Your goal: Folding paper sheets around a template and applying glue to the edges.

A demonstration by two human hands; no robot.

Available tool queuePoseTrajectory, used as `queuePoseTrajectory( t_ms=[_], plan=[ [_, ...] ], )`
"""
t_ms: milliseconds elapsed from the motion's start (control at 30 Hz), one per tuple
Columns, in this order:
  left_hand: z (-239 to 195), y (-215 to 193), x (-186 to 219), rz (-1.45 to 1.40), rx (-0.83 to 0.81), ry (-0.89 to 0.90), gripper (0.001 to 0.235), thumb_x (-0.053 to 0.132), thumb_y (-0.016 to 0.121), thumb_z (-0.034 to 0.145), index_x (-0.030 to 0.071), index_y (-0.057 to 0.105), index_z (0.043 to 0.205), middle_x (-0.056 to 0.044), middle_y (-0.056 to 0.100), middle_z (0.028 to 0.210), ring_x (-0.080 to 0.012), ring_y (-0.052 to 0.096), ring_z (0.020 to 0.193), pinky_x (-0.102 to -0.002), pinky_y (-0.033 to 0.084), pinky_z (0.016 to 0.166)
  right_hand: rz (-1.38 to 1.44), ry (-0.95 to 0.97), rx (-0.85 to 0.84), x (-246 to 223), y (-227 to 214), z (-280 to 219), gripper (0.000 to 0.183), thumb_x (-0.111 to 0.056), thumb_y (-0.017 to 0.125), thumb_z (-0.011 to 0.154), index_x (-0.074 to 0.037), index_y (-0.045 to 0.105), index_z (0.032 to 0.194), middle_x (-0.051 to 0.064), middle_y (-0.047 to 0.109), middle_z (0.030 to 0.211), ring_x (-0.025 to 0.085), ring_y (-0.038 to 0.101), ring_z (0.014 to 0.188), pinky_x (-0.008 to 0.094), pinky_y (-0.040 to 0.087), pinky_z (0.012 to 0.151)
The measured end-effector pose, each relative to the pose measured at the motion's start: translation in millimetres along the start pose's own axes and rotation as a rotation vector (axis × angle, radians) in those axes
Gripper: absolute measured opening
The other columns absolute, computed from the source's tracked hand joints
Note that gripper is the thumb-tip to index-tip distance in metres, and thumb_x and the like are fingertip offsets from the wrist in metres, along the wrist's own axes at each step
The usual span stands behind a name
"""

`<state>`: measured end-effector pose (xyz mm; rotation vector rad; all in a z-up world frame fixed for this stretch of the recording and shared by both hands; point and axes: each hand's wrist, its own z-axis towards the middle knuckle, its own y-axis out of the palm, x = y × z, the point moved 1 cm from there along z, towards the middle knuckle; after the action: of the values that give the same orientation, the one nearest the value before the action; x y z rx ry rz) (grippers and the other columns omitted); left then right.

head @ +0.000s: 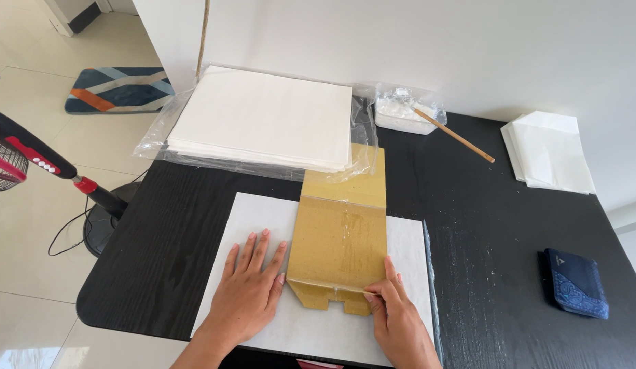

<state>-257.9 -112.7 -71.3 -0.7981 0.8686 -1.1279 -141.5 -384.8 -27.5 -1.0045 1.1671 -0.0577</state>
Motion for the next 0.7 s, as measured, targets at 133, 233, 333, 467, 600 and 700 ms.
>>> queuePoseTrajectory(
  t_ms=[133, 233, 333, 467, 600, 700],
  plan=[
    [0, 2, 2, -0.059, -0.021, -0.008, 0.059, 0.045, 0.028, 0.107, 0.023, 0.027, 0.162, -0.012, 0.017, 0.171, -0.0289, 0.015, 0.158, -0.047, 0.011, 0.126, -0.011, -0.049, 0.024, 7, 4, 1, 0.013, -0.018, 0.051, 0.103, -0.009, 0.061, 0.102, 0.029, 0.025, 0.166, 0.034, 0.026, 0.156, 0.042, 0.03, 0.122],
    [0, 3, 2, 0.035, 0.024, 0.002, 0.06, 0.047, 0.024, 0.108, 0.025, 0.023, 0.163, -0.01, 0.015, 0.172, -0.0273, 0.012, 0.159, -0.045, 0.008, 0.129, -0.037, -0.081, 0.019, 11, 4, 2, 0.017, -0.021, 0.049, 0.104, -0.009, 0.06, 0.099, 0.03, 0.027, 0.164, 0.029, 0.038, 0.151, 0.042, 0.027, 0.124],
    [0, 4, 2, 0.017, 0.017, -0.002, 0.06, 0.047, 0.025, 0.107, 0.025, 0.023, 0.163, -0.011, 0.015, 0.172, -0.0278, 0.013, 0.159, -0.046, 0.009, 0.128, -0.047, -0.092, 0.016, 14, 4, 1, 0.012, -0.016, 0.048, 0.103, -0.01, 0.058, 0.099, 0.025, 0.028, 0.166, 0.035, 0.032, 0.153, 0.041, 0.03, 0.123],
    [1, 3, 2, -0.002, 0.015, -0.005, 0.061, 0.046, 0.027, 0.106, 0.024, 0.024, 0.163, -0.012, 0.015, 0.172, -0.0283, 0.013, 0.159, -0.046, 0.01, 0.128, -0.056, -0.171, 0.032, 16, 7, -1, 0.014, -0.016, 0.049, 0.103, -0.007, 0.059, 0.099, 0.028, 0.031, 0.163, 0.037, 0.031, 0.154, 0.043, 0.027, 0.125],
    [1, 3, 3, -0.001, 0.016, -0.009, 0.061, 0.045, 0.027, 0.106, 0.024, 0.024, 0.163, -0.011, 0.016, 0.172, -0.028, 0.013, 0.159, -0.046, 0.01, 0.128, -0.049, -0.136, 0.001, 15, 7, 0, 0.014, -0.015, 0.049, 0.103, -0.008, 0.06, 0.098, 0.027, 0.029, 0.164, 0.035, 0.026, 0.156, 0.041, 0.024, 0.126],
    [0, 3, 3, 0.016, 0.022, -0.01, 0.063, 0.045, 0.028, 0.105, 0.023, 0.023, 0.163, -0.011, 0.015, 0.172, -0.0283, 0.013, 0.159, -0.046, 0.01, 0.127, -0.054, -0.151, 0.0, 13, 8, -2, 0.013, -0.015, 0.048, 0.104, -0.008, 0.057, 0.097, 0.03, 0.029, 0.163, 0.037, 0.024, 0.156, 0.042, 0.025, 0.126]
  ],
)
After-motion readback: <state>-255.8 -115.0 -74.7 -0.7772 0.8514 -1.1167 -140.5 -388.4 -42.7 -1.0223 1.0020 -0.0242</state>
